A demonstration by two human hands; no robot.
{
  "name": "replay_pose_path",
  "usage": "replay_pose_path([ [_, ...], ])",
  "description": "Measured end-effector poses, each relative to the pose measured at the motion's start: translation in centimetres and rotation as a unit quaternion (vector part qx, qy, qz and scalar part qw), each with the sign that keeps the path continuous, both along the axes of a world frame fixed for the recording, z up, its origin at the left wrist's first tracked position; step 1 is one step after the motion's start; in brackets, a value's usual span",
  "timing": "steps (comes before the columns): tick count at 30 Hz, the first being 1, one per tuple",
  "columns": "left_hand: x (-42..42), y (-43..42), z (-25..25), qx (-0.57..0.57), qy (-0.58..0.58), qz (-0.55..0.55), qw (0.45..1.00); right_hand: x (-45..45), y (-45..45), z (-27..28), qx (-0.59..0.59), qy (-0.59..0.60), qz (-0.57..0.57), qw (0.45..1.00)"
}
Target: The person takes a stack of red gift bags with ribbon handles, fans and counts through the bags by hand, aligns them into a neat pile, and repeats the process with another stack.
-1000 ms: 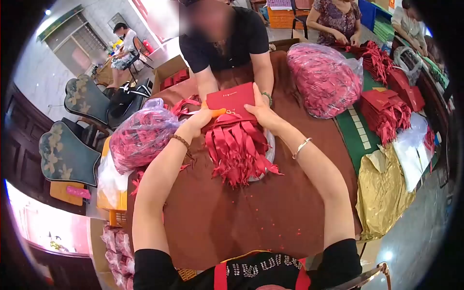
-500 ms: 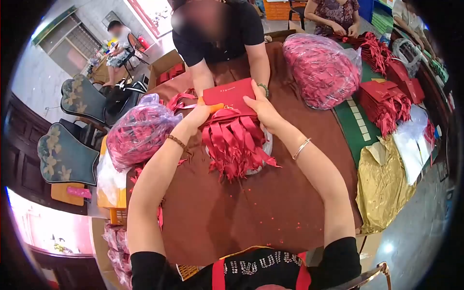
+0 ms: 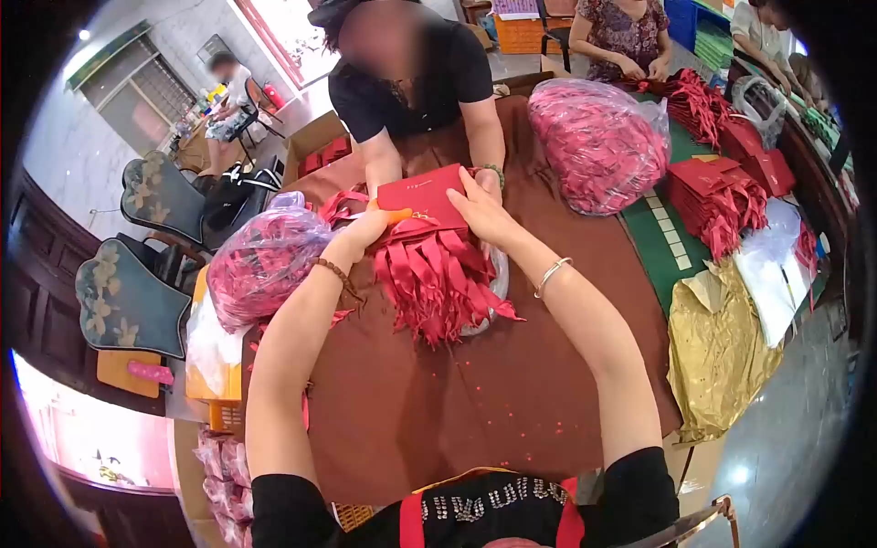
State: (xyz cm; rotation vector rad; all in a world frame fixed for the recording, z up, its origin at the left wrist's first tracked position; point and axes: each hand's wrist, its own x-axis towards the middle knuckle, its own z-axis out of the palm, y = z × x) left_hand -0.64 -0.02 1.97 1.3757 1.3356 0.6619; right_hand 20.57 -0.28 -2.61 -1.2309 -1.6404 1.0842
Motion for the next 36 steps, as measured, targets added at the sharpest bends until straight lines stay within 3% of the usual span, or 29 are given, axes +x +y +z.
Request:
replay_pose_path([
  [2,1.5,-1.9,1.8,0.005,0.021,0.027,0.999,0.0,-0.3,0.8,0.037,-0.027,-0.002,0.999],
  [4,1.5,-1.7,1.5,0.012,0.027,0.029,0.999,0.6,-1.5,2.4,-0.01,-0.19,-0.035,0.981],
  [9,1.4,-1.4,-0.1,0.096,0.074,0.058,0.991,0.7,-1.7,2.1,-0.044,-0.178,-0.05,0.982],
  [12,0.6,-1.4,-0.6,0.127,0.104,0.006,0.986,-0.1,-1.8,2.1,-0.021,-0.188,-0.071,0.979],
  [14,-3.2,2.7,-5.8,0.2,0.186,-0.033,0.961,-0.6,-1.5,2.5,-0.055,-0.214,-0.057,0.974],
  [15,-2.0,0.4,-3.1,0.11,0.117,-0.038,0.986,-0.8,-1.7,2.7,-0.04,-0.219,-0.062,0.973],
  [16,-4.7,3.2,-6.0,0.275,0.224,-0.161,0.921,-0.6,-2.0,2.7,-0.03,-0.229,-0.08,0.97],
  [18,-4.9,4.0,-5.1,0.281,0.321,-0.234,0.874,-0.4,-1.6,1.7,0.014,-0.189,-0.122,0.974],
  [19,-2.4,2.3,-2.6,0.147,0.292,-0.15,0.933,-0.3,-1.5,0.8,0.006,-0.178,-0.137,0.975],
  [20,-5.1,5.0,-6.5,0.295,0.329,-0.183,0.878,0.3,-2.5,1.8,-0.024,-0.111,-0.121,0.986],
  [21,-6.4,6.0,-8.1,0.33,0.354,-0.181,0.856,0.2,-3.4,2.0,-0.029,-0.06,-0.138,0.988],
  [22,-2.9,1.6,-4.5,0.206,0.3,-0.097,0.926,-0.5,-2.9,-0.2,0.0,-0.042,-0.178,0.983],
  [26,-4.0,1.4,-4.6,0.192,0.297,-0.097,0.93,-1.7,-2.7,-0.6,-0.003,0.009,-0.212,0.977],
  [27,-5.1,2.9,-6.5,0.237,0.296,-0.116,0.918,-1.7,-2.0,-1.1,0.009,-0.006,-0.2,0.98],
  [29,-4.3,3.2,-5.5,0.287,0.291,-0.135,0.903,-1.4,-2.4,-0.1,0.025,-0.025,-0.192,0.981],
  [31,-3.5,3.1,-3.8,0.238,0.496,-0.227,0.804,-1.3,-3.5,0.7,-0.025,-0.05,-0.224,0.973],
  [33,-3.7,3.4,-4.2,0.25,0.458,-0.244,0.818,-1.9,-3.8,1.0,-0.023,-0.05,-0.261,0.964],
  [36,-5.5,5.7,-6.8,0.296,0.493,-0.247,0.78,-2.4,-3.5,0.5,-0.004,-0.018,-0.34,0.94],
])
